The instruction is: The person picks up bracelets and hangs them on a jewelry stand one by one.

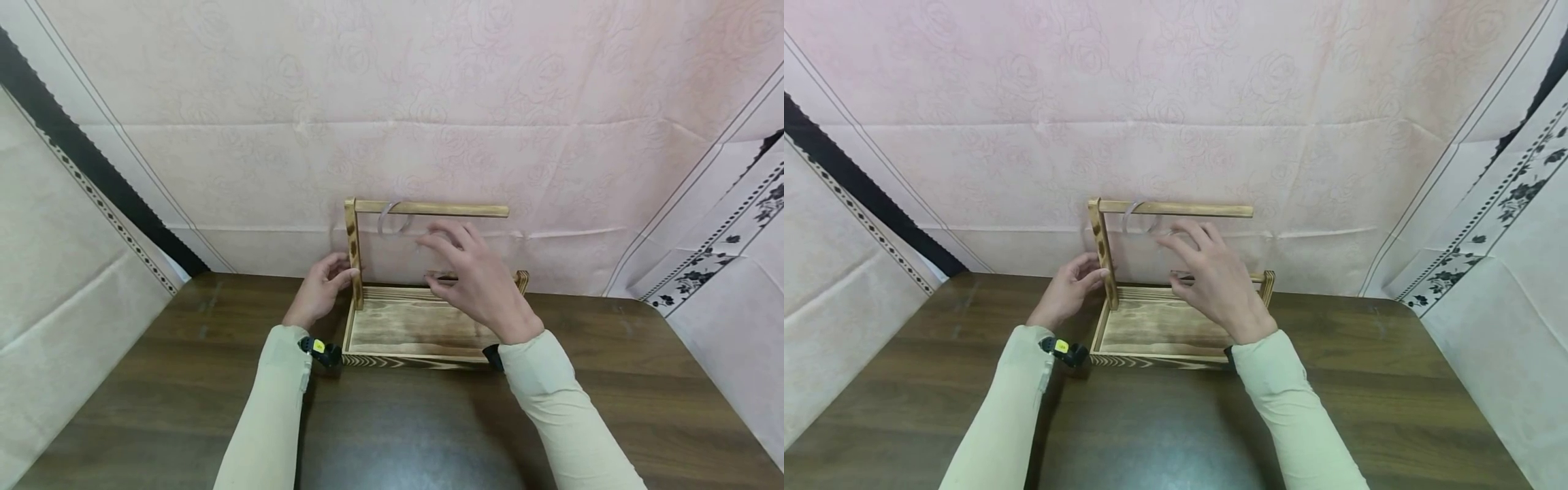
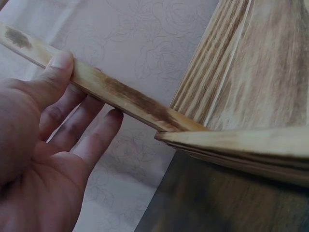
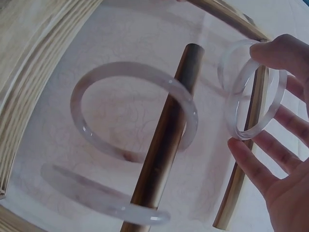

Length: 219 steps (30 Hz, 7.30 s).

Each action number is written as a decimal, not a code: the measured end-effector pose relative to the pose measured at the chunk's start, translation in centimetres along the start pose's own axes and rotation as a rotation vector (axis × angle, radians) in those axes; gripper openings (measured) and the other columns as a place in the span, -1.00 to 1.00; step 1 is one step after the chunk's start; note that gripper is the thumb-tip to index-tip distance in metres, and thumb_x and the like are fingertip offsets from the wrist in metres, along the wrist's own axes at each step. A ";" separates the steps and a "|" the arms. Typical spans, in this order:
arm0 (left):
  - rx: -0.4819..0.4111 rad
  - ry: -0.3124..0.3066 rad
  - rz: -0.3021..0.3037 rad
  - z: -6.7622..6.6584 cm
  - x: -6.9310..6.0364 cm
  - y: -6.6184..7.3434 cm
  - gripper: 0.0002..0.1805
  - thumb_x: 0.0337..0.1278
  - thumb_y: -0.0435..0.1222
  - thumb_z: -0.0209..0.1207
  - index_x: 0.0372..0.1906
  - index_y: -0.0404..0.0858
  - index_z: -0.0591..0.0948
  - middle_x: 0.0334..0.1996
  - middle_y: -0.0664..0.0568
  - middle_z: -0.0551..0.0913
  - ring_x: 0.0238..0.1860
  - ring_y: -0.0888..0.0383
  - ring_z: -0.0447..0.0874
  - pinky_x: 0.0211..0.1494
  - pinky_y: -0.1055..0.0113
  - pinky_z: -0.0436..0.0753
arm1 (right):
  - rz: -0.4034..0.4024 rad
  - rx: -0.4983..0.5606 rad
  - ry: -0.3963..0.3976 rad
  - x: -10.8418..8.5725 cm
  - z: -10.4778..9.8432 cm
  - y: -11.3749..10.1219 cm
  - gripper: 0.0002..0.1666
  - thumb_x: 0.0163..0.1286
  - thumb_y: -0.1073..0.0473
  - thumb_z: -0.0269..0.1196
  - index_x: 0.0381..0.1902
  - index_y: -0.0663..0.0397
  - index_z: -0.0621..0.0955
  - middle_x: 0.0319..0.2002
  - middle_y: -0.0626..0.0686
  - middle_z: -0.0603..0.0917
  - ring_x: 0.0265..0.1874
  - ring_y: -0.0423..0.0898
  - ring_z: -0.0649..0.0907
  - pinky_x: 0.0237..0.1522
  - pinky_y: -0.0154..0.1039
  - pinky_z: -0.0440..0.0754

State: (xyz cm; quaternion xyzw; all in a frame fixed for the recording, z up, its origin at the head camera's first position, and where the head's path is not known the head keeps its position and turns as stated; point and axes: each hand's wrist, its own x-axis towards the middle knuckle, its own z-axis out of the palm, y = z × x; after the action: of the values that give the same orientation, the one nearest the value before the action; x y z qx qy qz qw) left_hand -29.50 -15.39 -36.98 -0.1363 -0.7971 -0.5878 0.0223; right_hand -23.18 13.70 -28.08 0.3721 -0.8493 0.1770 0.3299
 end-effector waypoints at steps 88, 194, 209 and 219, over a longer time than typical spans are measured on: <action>0.043 -0.103 -0.045 -1.1 0.2 0.4 -0.62 0.48 -0.23 0.16 0.24 -0.31 0.56 0.17 -0.18 0.65 0.22 -0.01 0.62 0.39 0.10 0.60 | 0.069 -0.110 0.040 -2.8 -3.5 4.1 -0.21 0.04 0.30 0.55 0.27 -0.03 0.57 0.29 0.17 0.51 0.19 0.18 0.46 -0.06 0.10 0.66; 0.040 -0.136 -0.030 -1.3 0.4 0.4 -0.56 0.50 -0.23 0.13 0.29 -0.41 0.50 0.21 -0.24 0.62 0.25 -0.05 0.62 0.39 0.12 0.59 | 0.084 -0.057 0.076 0.1 -2.1 6.3 -0.27 0.00 0.46 0.53 0.17 0.11 0.57 0.29 0.21 0.49 0.22 0.23 0.43 0.22 0.17 0.51; 0.052 -0.122 -0.042 -1.3 0.4 0.3 -0.58 0.50 -0.21 0.14 0.29 -0.33 0.52 0.19 -0.16 0.62 0.26 -0.03 0.62 0.39 0.12 0.59 | 0.102 -0.043 0.063 0.3 -1.8 5.7 -0.26 0.03 0.43 0.53 0.20 0.07 0.55 0.29 0.18 0.48 0.22 0.20 0.43 0.25 0.15 0.51; 0.060 -0.122 -0.043 -1.2 0.4 0.3 -0.58 0.48 -0.17 0.16 0.27 -0.31 0.54 0.19 -0.11 0.64 0.27 -0.01 0.62 0.40 0.10 0.58 | 0.094 -0.028 0.074 0.5 -1.3 5.4 -0.28 0.06 0.43 0.52 0.21 0.07 0.55 0.28 0.17 0.49 0.17 0.18 0.44 0.14 0.09 0.55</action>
State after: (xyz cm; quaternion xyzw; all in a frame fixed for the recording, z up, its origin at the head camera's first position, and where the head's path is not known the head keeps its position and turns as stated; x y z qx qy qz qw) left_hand -29.92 -16.36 -36.24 -0.1540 -0.8169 -0.5547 -0.0348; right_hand -26.92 17.69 -27.08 0.3205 -0.8555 0.1939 0.3576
